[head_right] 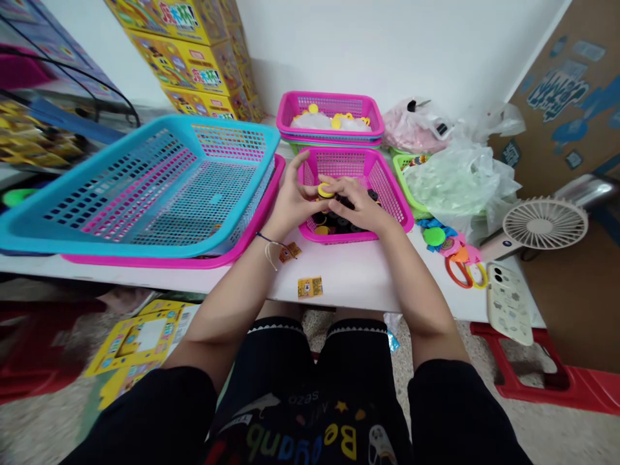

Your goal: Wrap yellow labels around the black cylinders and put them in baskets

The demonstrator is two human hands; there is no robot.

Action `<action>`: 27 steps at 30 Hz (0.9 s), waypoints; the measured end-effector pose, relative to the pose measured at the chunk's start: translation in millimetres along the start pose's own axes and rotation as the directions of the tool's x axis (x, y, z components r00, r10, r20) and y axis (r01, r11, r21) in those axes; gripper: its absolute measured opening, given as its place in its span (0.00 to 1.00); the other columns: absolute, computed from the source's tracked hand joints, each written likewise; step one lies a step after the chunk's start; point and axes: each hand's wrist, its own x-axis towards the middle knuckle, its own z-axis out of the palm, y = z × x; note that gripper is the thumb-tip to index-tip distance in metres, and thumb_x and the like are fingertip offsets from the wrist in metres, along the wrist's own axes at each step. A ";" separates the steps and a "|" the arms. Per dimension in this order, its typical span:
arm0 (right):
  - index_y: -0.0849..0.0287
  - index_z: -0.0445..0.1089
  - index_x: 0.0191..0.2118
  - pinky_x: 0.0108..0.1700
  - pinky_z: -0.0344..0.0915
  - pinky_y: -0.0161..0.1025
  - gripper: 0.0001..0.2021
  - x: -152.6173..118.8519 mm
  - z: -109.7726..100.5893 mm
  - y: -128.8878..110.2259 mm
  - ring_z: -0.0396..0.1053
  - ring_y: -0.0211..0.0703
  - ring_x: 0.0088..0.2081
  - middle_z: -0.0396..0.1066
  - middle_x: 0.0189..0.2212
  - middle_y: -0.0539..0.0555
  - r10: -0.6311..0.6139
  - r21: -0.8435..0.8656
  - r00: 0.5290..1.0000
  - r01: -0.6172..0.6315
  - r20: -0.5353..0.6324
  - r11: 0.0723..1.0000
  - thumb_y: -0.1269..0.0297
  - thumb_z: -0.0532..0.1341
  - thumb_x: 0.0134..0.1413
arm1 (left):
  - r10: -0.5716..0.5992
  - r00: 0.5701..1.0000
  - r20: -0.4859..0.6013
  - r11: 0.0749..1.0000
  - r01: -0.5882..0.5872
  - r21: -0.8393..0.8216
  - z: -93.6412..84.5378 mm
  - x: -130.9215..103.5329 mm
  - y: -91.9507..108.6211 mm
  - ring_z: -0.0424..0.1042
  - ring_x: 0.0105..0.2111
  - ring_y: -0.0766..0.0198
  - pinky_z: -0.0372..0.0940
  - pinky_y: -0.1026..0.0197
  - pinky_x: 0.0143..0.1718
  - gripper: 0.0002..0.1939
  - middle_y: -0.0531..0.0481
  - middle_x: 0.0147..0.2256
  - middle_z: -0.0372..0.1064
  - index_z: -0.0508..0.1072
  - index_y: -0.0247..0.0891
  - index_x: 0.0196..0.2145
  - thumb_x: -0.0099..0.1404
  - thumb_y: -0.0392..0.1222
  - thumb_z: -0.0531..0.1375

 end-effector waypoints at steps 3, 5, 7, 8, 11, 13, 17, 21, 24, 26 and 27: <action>0.47 0.68 0.57 0.70 0.56 0.66 0.31 -0.7 1.0 6.0 0.64 0.58 0.67 0.69 0.65 0.60 0.039 -0.162 0.999 -0.037 0.008 0.986 0.33 0.65 0.56 | -0.039 0.996 0.083 0.995 0.047 -0.091 -0.6 0.1 1.3 0.82 0.30 0.58 0.76 0.56 0.35 0.56 0.47 0.36 0.81 0.45 0.44 0.73 0.58 0.43 0.74; 0.51 0.67 0.60 0.69 0.53 0.69 0.39 -0.7 1.5 4.9 0.63 0.65 0.67 0.70 0.62 0.64 0.062 -0.314 0.998 -0.064 -0.017 0.947 0.34 0.71 0.48 | -0.046 0.995 0.090 0.990 0.057 -0.127 -0.6 -0.5 1.7 0.82 0.30 0.58 0.76 0.56 0.36 0.56 0.48 0.36 0.80 0.45 0.44 0.73 0.58 0.43 0.74; 0.52 0.65 0.62 0.69 0.50 0.71 0.42 -0.8 2.6 -2.1 0.59 0.70 0.68 0.70 0.62 0.65 0.061 -0.460 0.998 -0.071 -0.035 0.885 0.39 0.75 0.44 | -0.036 0.997 0.064 0.988 0.045 -0.149 0.3 -0.8 1.0 0.82 0.31 0.59 0.76 0.56 0.37 0.55 0.47 0.37 0.80 0.45 0.43 0.73 0.58 0.45 0.74; 0.51 0.65 0.63 0.68 0.48 0.72 0.41 -1.0 3.8 -7.2 0.57 0.72 0.69 0.69 0.64 0.63 0.056 -0.529 0.997 -0.073 -0.047 0.846 0.43 0.75 0.46 | -0.027 0.999 0.042 0.987 0.034 -0.157 1.2 -0.9 0.2 0.82 0.32 0.60 0.76 0.57 0.37 0.55 0.47 0.37 0.80 0.45 0.43 0.72 0.58 0.46 0.74; 0.50 0.66 0.64 0.67 0.45 0.70 0.31 -2.9 11.7 -23.2 0.56 0.71 0.69 0.68 0.66 0.60 0.039 -0.699 0.991 -0.116 -0.125 0.705 0.53 0.69 0.55 | 0.003 0.999 -0.034 0.980 -0.010 -0.201 4.7 -0.5 -2.0 0.81 0.32 0.62 0.75 0.60 0.37 0.56 0.48 0.36 0.80 0.44 0.42 0.71 0.57 0.48 0.75; 0.53 0.67 0.64 0.67 0.45 0.68 0.28 -4.4 19.9 -30.2 0.58 0.70 0.67 0.69 0.65 0.62 0.024 -0.765 0.982 -0.161 -0.187 0.624 0.56 0.65 0.58 | 0.024 0.996 -0.082 0.967 -0.044 -0.252 6.3 -0.5 -1.9 0.81 0.31 0.63 0.74 0.61 0.37 0.57 0.49 0.36 0.79 0.44 0.42 0.69 0.56 0.48 0.76; 0.56 0.67 0.64 0.66 0.46 0.64 0.27 -6.1 33.4 -31.3 0.61 0.66 0.64 0.72 0.61 0.62 -0.025 -0.822 0.975 -0.171 -0.219 0.543 0.54 0.61 0.62 | 0.056 0.990 -0.132 0.938 -0.097 -0.332 6.8 -2.5 2.3 0.81 0.32 0.61 0.75 0.59 0.38 0.57 0.50 0.36 0.79 0.45 0.43 0.67 0.53 0.45 0.78; 0.54 0.69 0.63 0.67 0.43 0.64 0.23 -6.8 36.4 -25.1 0.64 0.62 0.62 0.75 0.58 0.59 -0.082 -0.856 0.974 -0.145 -0.212 0.497 0.58 0.58 0.64 | 0.061 0.988 -0.144 0.934 -0.107 -0.340 8.3 -3.6 4.2 0.81 0.33 0.61 0.75 0.58 0.41 0.54 0.52 0.36 0.78 0.47 0.44 0.67 0.54 0.43 0.77; 0.53 0.71 0.62 0.67 0.44 0.64 0.22 -8.9 36.2 -21.6 0.66 0.62 0.61 0.76 0.57 0.59 -0.133 -0.866 0.966 -0.132 -0.222 0.483 0.55 0.58 0.65 | 0.059 0.990 -0.126 0.929 -0.101 -0.357 9.3 -3.6 4.8 0.80 0.35 0.63 0.73 0.60 0.40 0.52 0.55 0.36 0.76 0.48 0.45 0.65 0.54 0.39 0.76; 0.51 0.72 0.61 0.66 0.45 0.64 0.22 -11.0 37.0 -20.3 0.67 0.62 0.60 0.77 0.55 0.59 -0.178 -0.874 0.959 -0.115 -0.222 0.473 0.52 0.59 0.65 | 0.041 0.998 -0.057 0.926 -0.059 -0.372 8.1 -5.0 7.1 0.78 0.33 0.66 0.71 0.63 0.37 0.48 0.57 0.35 0.74 0.49 0.45 0.64 0.56 0.36 0.73; 0.50 0.73 0.60 0.66 0.46 0.64 0.22 -12.1 37.8 -19.9 0.68 0.62 0.59 0.78 0.54 0.58 -0.200 -0.878 0.955 -0.103 -0.218 0.467 0.50 0.59 0.65 | 0.015 1.000 0.006 0.929 -0.011 -0.369 7.0 -6.2 9.0 0.77 0.31 0.68 0.70 0.64 0.35 0.45 0.58 0.33 0.73 0.49 0.44 0.64 0.57 0.34 0.71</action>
